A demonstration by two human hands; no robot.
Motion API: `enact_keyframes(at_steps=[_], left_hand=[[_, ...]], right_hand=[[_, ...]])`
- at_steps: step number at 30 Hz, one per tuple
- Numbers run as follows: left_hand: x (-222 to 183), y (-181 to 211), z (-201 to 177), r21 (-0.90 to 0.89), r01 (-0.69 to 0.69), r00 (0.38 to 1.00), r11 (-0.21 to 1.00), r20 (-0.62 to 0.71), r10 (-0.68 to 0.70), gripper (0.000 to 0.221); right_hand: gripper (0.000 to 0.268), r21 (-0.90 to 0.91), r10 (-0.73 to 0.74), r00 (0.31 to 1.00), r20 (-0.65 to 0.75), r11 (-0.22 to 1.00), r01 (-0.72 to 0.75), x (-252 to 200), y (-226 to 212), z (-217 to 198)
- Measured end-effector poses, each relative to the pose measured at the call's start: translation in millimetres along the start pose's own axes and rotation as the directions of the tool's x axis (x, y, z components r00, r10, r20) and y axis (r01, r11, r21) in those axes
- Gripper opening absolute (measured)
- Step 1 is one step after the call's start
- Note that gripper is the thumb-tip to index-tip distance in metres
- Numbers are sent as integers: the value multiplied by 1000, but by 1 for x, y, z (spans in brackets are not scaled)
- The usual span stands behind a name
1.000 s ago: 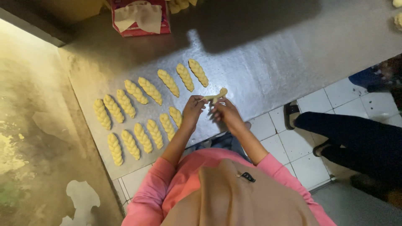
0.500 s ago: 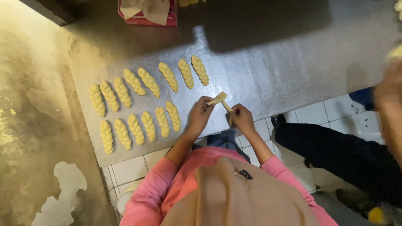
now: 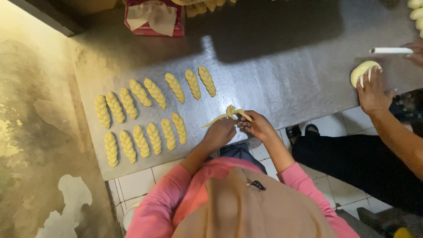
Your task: Braiding individual pieces of dough into shaped bread rolls on a workstation.
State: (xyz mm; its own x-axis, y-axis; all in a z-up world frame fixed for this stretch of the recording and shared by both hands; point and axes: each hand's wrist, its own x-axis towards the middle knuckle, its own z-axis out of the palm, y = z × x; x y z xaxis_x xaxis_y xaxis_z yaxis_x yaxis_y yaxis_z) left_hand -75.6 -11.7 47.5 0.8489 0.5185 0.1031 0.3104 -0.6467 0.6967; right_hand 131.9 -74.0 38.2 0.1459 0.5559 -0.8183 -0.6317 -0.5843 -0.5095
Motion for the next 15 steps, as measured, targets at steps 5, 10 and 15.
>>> enact_keyframes(at_steps=[5, 10, 15], left_hand=[[19, -33, -45, 420, -238, 970, 876, 57, 236, 43], [32, -69, -41, 283, -171, 964, 944, 245, 101, 58], [40, -59, -46, 281, -95, 969, 955, 244, 25, 52]], right_hand=[[27, 3, -44, 998, 41, 999, 44, -2, 17, 12], [27, -20, -103, 994, 47, 994, 104, -14, 53, 47], [50, -823, -375, 901, 217, 427, 376, -17, 89, 66]])
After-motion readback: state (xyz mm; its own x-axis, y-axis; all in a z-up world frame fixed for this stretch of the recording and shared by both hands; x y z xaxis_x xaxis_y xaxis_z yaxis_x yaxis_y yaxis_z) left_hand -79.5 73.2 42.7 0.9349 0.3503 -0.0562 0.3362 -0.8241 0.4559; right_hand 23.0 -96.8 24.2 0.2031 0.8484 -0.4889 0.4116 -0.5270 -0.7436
